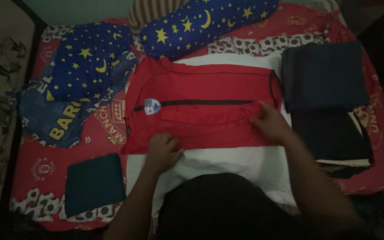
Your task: The person folds clothes on a bed by hand, handling a green shirt, a red shirt, a blue shirt, and a dark jacket one at a time and placing each onto a stack.
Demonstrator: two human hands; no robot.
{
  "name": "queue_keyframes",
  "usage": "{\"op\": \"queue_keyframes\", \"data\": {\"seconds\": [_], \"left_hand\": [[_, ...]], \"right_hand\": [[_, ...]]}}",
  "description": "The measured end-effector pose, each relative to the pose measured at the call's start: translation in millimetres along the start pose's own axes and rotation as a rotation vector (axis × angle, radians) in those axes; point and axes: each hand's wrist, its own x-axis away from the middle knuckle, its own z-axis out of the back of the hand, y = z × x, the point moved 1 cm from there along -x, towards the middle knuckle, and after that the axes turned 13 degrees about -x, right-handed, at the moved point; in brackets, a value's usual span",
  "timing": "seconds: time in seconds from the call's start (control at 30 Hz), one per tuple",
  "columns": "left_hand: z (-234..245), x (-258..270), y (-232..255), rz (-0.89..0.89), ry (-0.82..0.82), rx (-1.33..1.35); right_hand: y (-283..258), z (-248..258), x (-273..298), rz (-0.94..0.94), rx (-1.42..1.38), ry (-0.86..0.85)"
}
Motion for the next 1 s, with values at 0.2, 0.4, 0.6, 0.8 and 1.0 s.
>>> {"op": "queue_keyframes", "data": {"seconds": [0.2,0.4,0.6,0.8,1.0], "left_hand": [[5,-7,8,0.026,-0.150,0.031],[30,-14,23,0.187,-0.354,0.095],[19,-17,16,0.154,-0.299,0.072],[11,-14,8,0.119,-0.187,0.054],[57,-29,36,0.142,-0.064,0.155]], "right_hand": [[15,24,-39,0.237,-0.127,0.035],[-7,31,-32,0.009,-0.230,0.055],[-40,36,7,-0.308,-0.663,0.101],[-58,53,30,-0.385,-0.985,0.211],[-85,57,38,0.155,-1.605,-0.441]]}}
